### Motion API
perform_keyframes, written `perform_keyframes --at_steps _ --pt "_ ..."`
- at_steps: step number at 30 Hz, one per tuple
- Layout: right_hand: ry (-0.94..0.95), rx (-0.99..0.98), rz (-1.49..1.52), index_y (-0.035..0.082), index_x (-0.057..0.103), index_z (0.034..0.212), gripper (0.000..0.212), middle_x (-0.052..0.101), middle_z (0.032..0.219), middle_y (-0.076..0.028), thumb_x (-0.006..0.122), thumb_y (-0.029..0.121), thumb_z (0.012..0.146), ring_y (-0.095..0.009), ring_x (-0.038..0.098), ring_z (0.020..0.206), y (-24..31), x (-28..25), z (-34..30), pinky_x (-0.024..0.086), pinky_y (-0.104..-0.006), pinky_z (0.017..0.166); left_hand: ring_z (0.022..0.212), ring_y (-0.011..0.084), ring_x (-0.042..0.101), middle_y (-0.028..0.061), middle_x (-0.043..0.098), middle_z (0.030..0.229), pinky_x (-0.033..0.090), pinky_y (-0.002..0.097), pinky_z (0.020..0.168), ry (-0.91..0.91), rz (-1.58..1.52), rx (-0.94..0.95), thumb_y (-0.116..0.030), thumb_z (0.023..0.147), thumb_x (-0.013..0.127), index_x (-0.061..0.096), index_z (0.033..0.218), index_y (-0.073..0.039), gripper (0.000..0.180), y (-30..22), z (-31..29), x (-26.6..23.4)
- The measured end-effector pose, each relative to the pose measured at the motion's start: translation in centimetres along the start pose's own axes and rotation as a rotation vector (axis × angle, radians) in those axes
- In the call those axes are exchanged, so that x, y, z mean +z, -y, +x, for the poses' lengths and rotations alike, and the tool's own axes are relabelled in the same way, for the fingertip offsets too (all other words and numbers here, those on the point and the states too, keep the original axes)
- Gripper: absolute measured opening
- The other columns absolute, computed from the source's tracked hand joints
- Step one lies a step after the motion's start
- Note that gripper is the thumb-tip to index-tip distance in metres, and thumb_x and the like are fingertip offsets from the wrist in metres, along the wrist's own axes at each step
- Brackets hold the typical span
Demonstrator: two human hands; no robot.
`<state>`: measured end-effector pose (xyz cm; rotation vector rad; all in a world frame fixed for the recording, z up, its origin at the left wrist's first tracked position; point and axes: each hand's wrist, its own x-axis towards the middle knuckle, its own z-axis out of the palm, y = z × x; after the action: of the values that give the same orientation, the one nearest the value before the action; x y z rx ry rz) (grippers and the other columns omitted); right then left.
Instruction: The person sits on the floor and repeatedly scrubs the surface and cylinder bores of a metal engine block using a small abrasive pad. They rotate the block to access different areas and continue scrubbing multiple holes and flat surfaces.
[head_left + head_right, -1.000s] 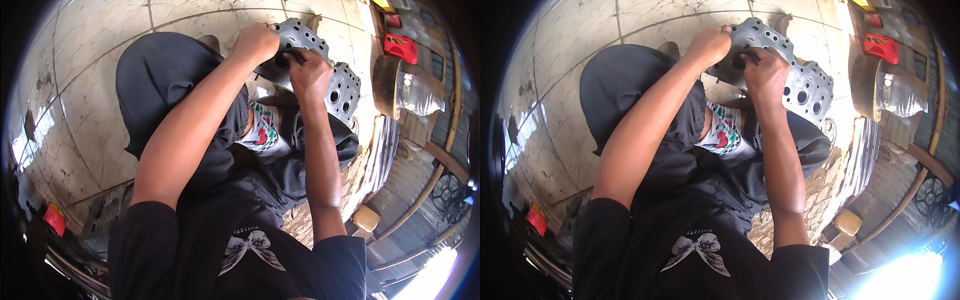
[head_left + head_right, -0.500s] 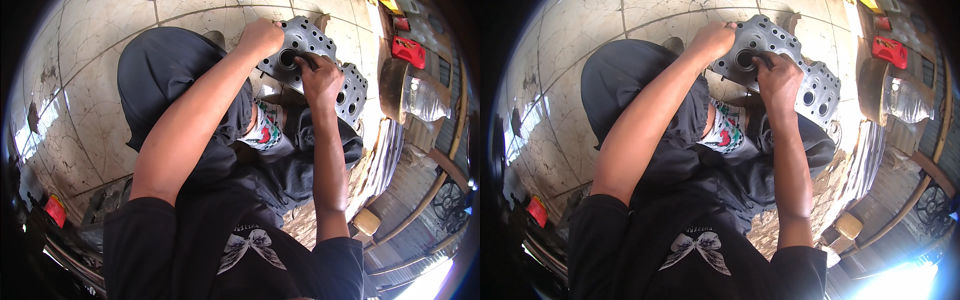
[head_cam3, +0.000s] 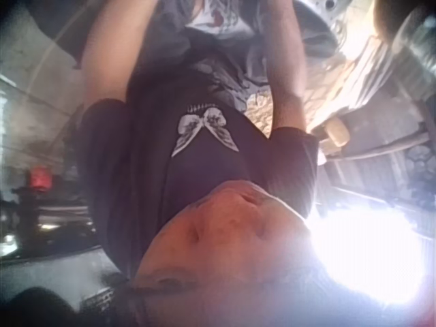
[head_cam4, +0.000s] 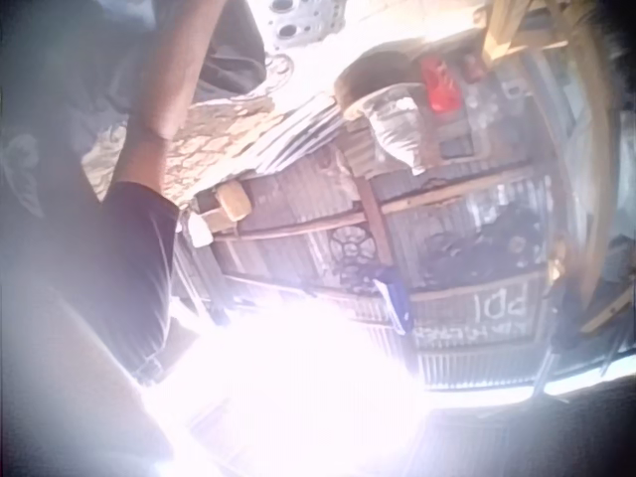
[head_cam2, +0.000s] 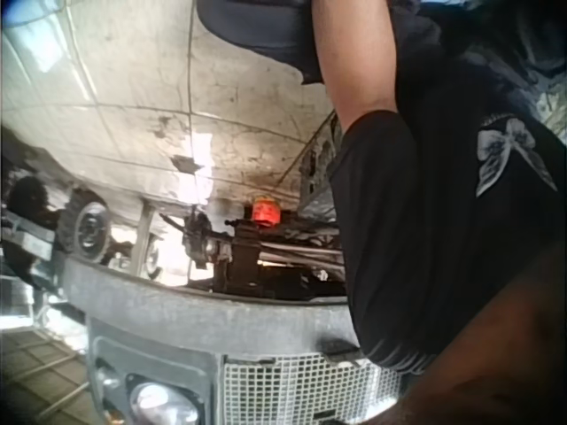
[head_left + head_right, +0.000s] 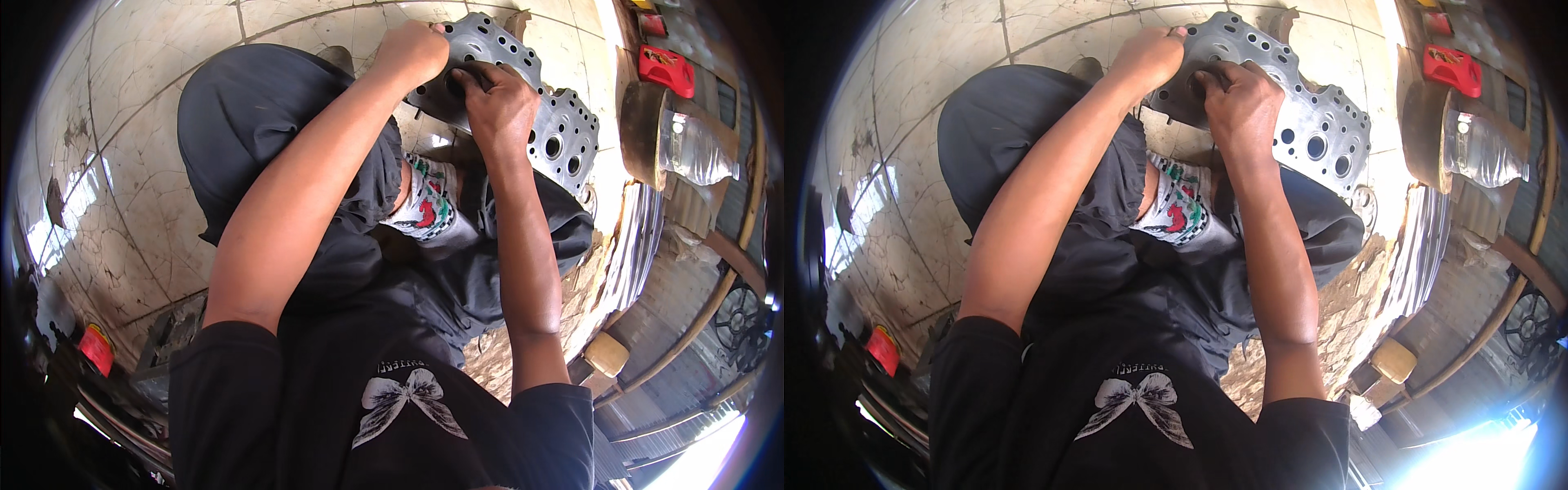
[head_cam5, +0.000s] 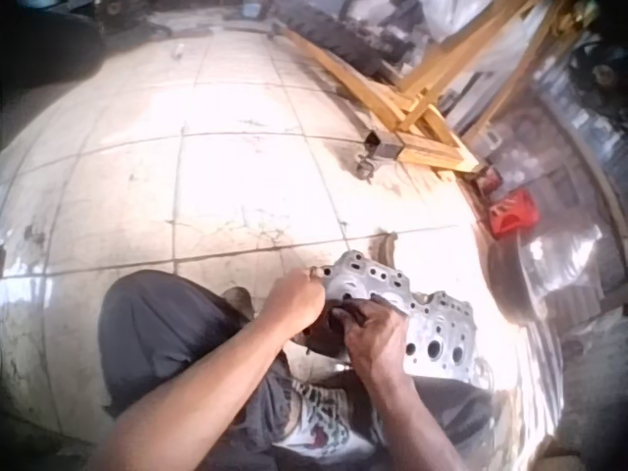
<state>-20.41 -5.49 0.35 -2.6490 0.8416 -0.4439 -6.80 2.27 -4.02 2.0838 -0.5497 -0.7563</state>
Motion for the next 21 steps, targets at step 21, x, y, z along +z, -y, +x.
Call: perform_keyframes --at_steps 21 --pt "-0.115 0.034 0.015 0.006 0.084 0.098 0.019 0.075 0.087 -0.015 0.086 0.019 0.085 -0.032 0.074 0.077 0.1 1.2 -0.7 0.057 -0.0418 0.074 0.106 0.0472 0.072 0.0269 0.076 0.107 0.057 0.0521 0.095 -0.006 0.010 0.014 -0.036 0.112 0.042 0.078 0.102 0.002 0.053 -0.3 -0.4 -0.1"
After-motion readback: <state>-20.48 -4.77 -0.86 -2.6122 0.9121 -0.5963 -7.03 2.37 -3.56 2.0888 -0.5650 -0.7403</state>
